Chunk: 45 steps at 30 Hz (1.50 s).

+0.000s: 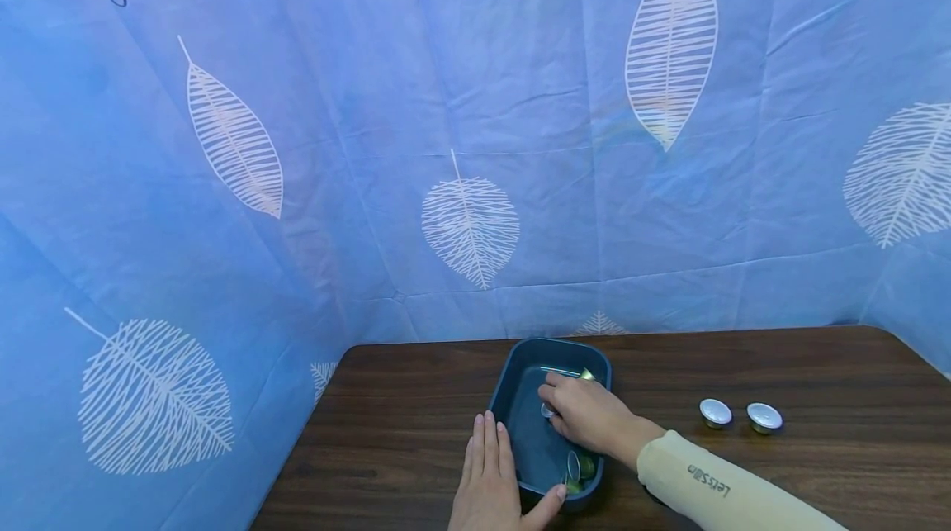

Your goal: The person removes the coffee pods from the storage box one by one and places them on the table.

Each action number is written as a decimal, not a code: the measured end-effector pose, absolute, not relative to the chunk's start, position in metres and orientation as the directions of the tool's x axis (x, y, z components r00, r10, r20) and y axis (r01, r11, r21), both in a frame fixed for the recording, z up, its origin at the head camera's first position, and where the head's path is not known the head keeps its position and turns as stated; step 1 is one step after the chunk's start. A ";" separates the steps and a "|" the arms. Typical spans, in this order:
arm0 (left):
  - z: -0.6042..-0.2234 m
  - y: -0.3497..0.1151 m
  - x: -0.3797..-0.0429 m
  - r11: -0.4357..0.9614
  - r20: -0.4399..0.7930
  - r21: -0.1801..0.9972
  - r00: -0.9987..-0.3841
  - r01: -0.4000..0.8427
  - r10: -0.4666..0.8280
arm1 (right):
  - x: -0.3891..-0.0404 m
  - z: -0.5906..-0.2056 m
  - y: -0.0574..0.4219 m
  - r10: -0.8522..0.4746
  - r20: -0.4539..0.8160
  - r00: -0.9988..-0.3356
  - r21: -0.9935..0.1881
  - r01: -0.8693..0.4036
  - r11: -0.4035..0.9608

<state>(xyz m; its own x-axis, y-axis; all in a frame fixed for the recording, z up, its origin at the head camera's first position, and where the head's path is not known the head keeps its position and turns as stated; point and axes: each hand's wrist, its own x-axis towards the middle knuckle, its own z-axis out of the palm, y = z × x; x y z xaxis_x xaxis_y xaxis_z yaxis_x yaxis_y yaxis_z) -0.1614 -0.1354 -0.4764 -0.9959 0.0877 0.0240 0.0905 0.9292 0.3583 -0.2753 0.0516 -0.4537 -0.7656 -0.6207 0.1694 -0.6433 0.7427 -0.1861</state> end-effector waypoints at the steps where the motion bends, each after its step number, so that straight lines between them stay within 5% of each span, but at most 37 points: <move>1: -0.477 -0.135 -0.161 0.927 0.025 0.364 -0.996 0.092 0.089 | -0.275 -0.454 0.052 -0.623 0.175 -0.763 -0.181 -0.647 0.741; 31: -0.477 -0.135 -0.161 0.921 0.048 0.378 -0.995 0.097 0.085 | -0.273 -0.456 0.049 -0.605 0.181 -0.775 -0.178 -0.631 0.755; 45: -0.478 -0.135 -0.162 0.921 0.046 0.374 -0.994 0.105 0.095 | -0.272 -0.454 0.050 -0.698 0.219 -0.681 0.004 -0.715 0.699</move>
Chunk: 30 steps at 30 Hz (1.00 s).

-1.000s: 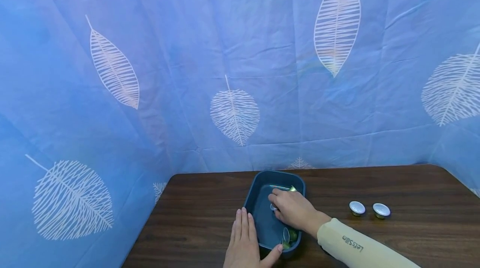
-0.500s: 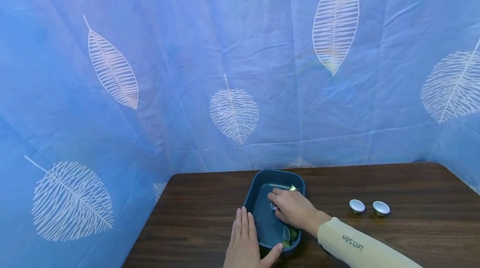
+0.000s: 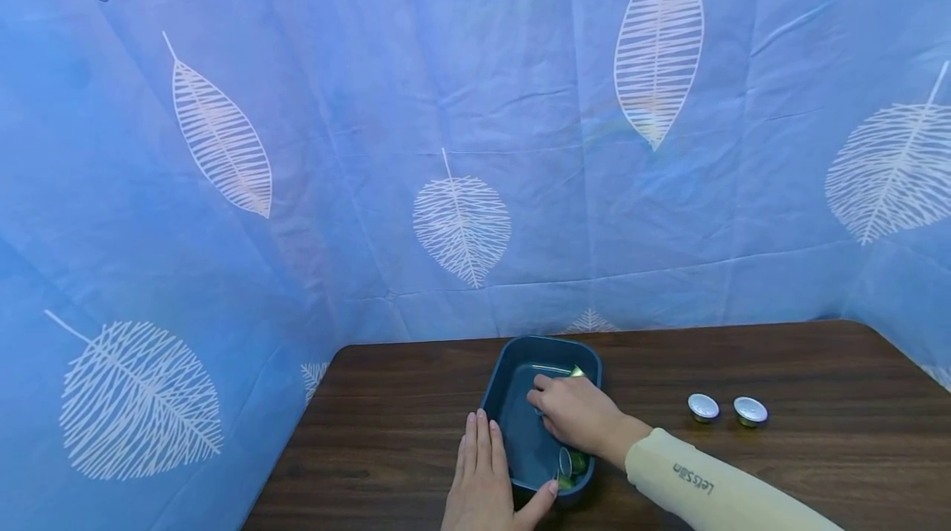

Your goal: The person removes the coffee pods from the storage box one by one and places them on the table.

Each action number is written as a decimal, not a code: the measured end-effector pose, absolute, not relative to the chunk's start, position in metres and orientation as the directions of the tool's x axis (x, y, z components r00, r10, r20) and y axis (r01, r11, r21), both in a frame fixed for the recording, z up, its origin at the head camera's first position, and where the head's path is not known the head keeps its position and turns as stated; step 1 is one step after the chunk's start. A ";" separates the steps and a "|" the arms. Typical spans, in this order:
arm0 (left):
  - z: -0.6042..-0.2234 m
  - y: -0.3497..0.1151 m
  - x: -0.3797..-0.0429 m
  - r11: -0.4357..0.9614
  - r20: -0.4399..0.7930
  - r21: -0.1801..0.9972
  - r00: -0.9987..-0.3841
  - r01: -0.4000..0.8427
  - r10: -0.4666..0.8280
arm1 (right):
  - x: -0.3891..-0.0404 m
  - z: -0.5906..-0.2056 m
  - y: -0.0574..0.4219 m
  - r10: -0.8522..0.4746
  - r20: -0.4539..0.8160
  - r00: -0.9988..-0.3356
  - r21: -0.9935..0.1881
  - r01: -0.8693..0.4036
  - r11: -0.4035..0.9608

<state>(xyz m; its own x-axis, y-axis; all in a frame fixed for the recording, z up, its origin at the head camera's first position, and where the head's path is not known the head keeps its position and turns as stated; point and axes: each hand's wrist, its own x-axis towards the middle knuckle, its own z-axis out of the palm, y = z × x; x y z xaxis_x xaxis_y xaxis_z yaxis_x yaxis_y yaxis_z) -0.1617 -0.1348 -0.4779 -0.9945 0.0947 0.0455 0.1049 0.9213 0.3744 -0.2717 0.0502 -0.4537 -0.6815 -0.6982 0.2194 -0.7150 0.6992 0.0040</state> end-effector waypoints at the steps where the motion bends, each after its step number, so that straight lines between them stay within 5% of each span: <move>1: -0.478 -0.135 -0.162 0.922 0.049 0.372 -0.994 0.106 0.095 | -0.271 -0.454 0.051 -0.699 0.239 -0.674 0.007 -0.719 0.695; 17: -0.481 -0.135 -0.163 0.922 0.065 0.372 -0.994 0.102 0.084 | -0.271 -0.451 0.073 -0.607 0.646 -0.462 0.074 -0.755 0.652; 30: -0.479 -0.135 -0.164 0.911 0.036 0.402 -0.996 0.093 0.086 | -0.255 -0.443 0.114 -0.491 0.744 -0.453 0.038 -0.705 0.708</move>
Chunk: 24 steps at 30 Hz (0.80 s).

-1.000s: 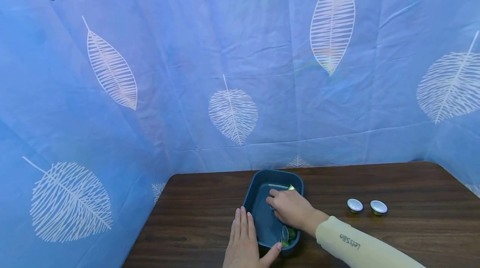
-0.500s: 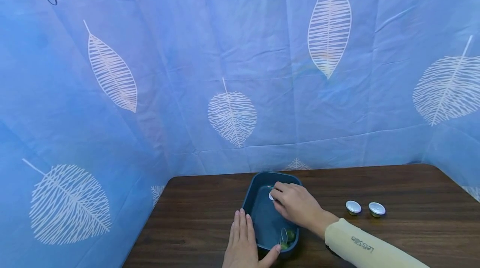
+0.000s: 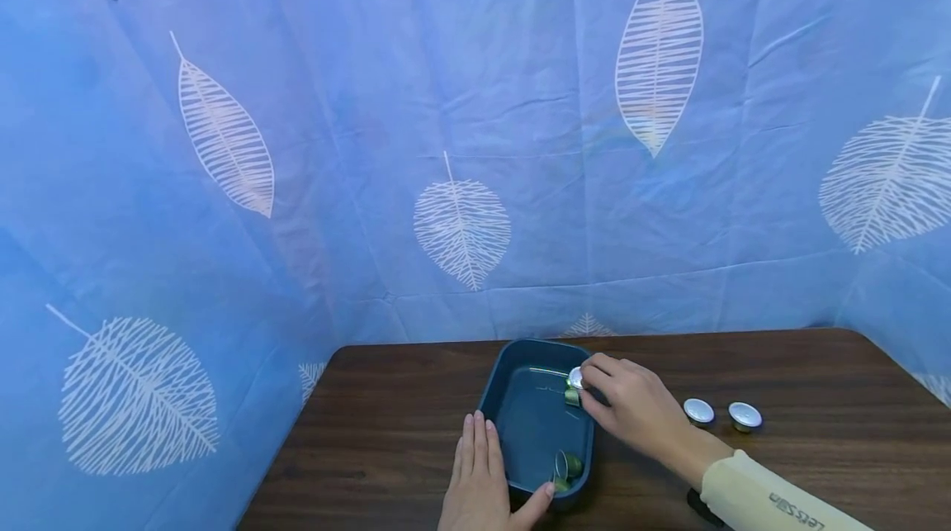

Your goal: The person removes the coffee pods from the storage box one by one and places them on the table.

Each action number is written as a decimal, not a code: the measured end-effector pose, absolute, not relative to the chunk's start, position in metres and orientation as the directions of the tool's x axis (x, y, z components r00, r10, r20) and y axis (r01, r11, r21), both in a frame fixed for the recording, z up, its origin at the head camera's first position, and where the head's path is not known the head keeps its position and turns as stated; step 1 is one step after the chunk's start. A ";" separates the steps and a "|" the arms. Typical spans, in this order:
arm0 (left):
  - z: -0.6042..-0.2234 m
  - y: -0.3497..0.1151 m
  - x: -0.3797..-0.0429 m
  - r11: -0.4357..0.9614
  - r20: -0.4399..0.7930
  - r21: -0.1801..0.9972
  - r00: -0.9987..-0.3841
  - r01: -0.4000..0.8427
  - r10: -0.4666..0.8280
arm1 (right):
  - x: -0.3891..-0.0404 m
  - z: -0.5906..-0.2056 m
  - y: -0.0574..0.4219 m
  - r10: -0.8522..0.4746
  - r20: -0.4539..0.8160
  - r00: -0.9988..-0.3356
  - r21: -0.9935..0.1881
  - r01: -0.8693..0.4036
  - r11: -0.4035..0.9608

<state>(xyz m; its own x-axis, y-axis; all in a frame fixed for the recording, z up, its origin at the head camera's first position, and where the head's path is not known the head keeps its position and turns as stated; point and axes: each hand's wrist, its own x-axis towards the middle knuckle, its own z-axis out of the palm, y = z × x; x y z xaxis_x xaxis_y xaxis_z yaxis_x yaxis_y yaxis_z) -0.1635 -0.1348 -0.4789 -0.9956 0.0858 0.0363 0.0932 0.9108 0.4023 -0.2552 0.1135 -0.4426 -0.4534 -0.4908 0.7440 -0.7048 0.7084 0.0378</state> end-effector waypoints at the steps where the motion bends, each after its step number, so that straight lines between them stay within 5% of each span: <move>1: -0.479 -0.135 -0.163 0.913 0.032 0.399 -0.996 0.091 0.085 | -0.253 -0.443 0.117 -0.481 0.748 -0.457 0.030 -0.701 0.713; 24: -0.464 -0.135 -0.161 0.915 -0.040 0.393 -0.992 0.092 0.117 | -0.212 -0.455 0.177 -0.323 0.744 -0.585 -0.157 -0.623 0.766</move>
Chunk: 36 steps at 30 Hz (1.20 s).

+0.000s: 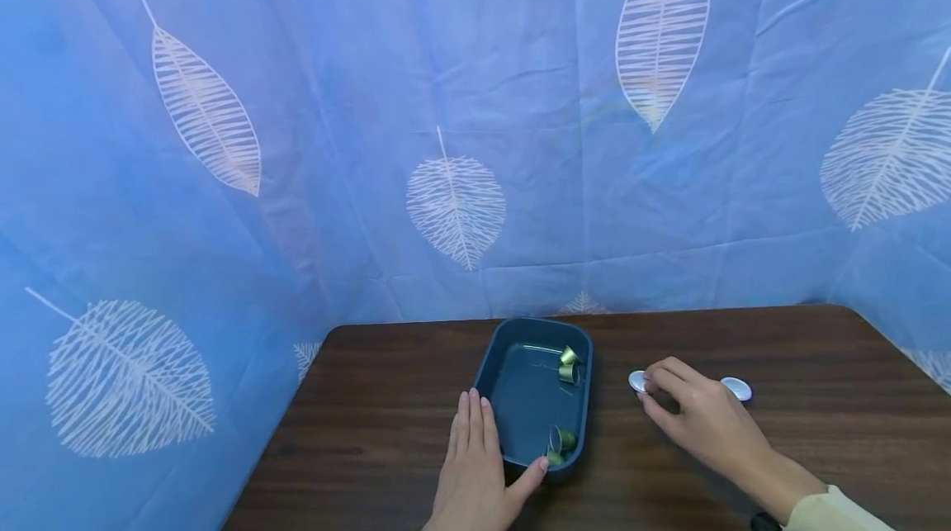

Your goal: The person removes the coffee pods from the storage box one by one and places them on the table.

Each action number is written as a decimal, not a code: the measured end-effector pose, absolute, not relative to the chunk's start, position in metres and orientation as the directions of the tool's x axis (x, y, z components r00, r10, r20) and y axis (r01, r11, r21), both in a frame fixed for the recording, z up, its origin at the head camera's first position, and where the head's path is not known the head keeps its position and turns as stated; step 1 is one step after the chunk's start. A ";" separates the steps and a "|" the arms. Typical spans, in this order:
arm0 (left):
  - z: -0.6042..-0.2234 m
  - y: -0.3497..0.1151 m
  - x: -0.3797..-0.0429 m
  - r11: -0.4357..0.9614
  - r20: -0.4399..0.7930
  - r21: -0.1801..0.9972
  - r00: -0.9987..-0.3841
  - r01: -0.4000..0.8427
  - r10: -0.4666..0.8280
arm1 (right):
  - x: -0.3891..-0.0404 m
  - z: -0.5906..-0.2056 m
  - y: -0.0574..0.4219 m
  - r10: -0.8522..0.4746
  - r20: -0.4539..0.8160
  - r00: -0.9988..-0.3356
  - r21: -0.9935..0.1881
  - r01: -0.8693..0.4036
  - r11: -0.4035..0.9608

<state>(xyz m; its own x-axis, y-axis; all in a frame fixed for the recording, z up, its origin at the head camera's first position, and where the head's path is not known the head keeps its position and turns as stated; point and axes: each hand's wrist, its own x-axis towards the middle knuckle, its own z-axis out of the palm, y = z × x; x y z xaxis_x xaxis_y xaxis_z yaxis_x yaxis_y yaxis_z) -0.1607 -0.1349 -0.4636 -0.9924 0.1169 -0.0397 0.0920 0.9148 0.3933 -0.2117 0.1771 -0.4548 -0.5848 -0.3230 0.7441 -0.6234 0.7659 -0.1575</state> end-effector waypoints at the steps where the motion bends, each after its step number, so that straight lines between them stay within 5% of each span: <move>1: -0.463 -0.135 -0.161 0.917 -0.041 0.388 -0.992 0.095 0.120 | -0.210 -0.457 0.179 -0.324 0.742 -0.587 -0.152 -0.617 0.772; 14: -0.464 -0.135 -0.160 0.908 -0.070 0.413 -0.992 0.071 0.109 | -0.196 -0.475 0.203 -0.321 0.743 -0.587 -0.126 -0.593 0.795; 26: -0.463 -0.135 -0.161 0.902 -0.079 0.428 -0.991 0.064 0.108 | -0.188 -0.474 0.215 -0.338 0.611 -0.716 -0.132 -0.513 0.848; 36: -0.464 -0.135 -0.162 0.896 -0.084 0.441 -0.991 0.057 0.104 | -0.183 -0.467 0.216 -0.295 0.347 -0.890 -0.227 -0.385 0.895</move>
